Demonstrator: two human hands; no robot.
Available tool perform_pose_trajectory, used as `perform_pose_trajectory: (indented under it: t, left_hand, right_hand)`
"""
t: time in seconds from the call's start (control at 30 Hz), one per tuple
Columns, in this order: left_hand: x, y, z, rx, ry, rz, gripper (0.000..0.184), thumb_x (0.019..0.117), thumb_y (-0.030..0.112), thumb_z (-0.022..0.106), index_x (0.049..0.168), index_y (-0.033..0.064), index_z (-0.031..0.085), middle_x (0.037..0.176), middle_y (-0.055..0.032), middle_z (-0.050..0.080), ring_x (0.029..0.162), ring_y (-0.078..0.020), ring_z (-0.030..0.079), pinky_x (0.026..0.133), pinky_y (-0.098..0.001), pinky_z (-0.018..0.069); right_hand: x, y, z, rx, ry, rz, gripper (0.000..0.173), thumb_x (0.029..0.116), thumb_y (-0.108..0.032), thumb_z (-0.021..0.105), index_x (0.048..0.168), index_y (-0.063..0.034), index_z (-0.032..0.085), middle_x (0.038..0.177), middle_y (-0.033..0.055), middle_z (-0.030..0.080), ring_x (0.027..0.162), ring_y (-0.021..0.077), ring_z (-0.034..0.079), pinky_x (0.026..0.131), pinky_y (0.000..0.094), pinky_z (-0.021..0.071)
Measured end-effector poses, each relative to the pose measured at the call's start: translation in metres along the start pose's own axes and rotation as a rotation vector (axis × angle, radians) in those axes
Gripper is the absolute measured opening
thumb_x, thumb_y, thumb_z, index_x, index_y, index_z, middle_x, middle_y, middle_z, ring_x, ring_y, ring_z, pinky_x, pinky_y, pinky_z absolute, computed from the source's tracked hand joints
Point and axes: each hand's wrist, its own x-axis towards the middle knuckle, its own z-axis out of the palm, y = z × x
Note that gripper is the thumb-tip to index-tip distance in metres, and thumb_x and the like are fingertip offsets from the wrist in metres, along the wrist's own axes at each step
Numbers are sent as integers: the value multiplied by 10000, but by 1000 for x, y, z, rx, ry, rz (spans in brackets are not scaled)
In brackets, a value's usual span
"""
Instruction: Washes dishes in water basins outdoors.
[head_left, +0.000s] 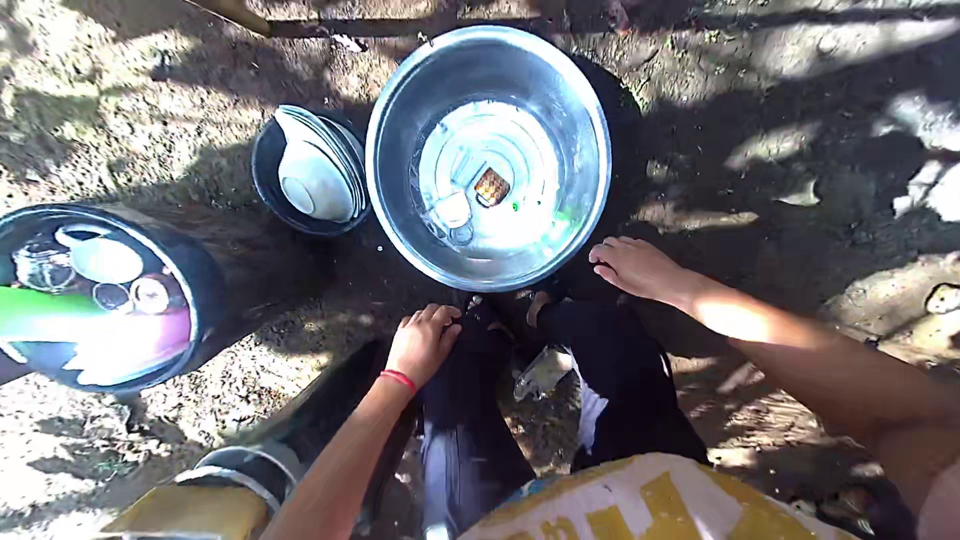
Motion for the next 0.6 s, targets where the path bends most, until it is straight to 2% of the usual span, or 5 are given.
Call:
perform_pose_trajectory:
  t: [0.2, 0.3, 0.4, 0.5, 0.6]
  left_hand:
    - [222, -49, 39, 94, -49, -94, 418, 1043, 224, 588, 1411, 25, 583, 1383, -256, 605, 1313, -451, 555, 1095, -650, 405]
    - [317, -49, 64, -76, 5, -235, 431, 1049, 231, 559, 1412, -2, 559, 1358, -274, 608, 1285, -454, 574, 1049, -655, 445]
    - [393, -48, 84, -461, 317, -287, 503, 1046, 209, 558, 1470, -45, 461, 1437, -314, 526, 1347, -457, 517, 1108, -607, 421]
    - [441, -54, 95, -564, 596, -151, 666, 1022, 210, 619, 1568, -30, 322, 1558, -324, 375, 1450, -457, 384, 1197, -560, 324]
    - [457, -50, 101, -570, 605, -276, 494, 1059, 331, 561, 1359, -62, 566, 1310, -310, 616, 1282, -455, 563, 1096, -622, 397]
  right_hand:
    - [228, 55, 61, -153, -119, -27, 382, 994, -118, 635, 1356, 2, 612, 1357, 300, 580, 1311, 504, 509, 1048, 675, 408]
    - [321, 74, 93, -8, -41, 69, 530, 1017, -237, 630, 1489, -36, 497, 1456, 281, 517, 1383, 496, 450, 1073, 684, 394]
    - [398, 84, 120, 358, 185, 84, 712, 987, -452, 655, 1513, -18, 450, 1386, 302, 571, 1312, 494, 521, 1079, 685, 395]
    - [442, 83, 139, 456, 182, -8, 836, 902, -427, 765, 1537, -35, 389, 1374, 322, 555, 1256, 498, 558, 1022, 679, 444]
    - [446, 95, 136, 524, 185, -198, 865, 804, -297, 877, 1512, -60, 439, 1342, 304, 572, 1217, 452, 583, 1030, 612, 464]
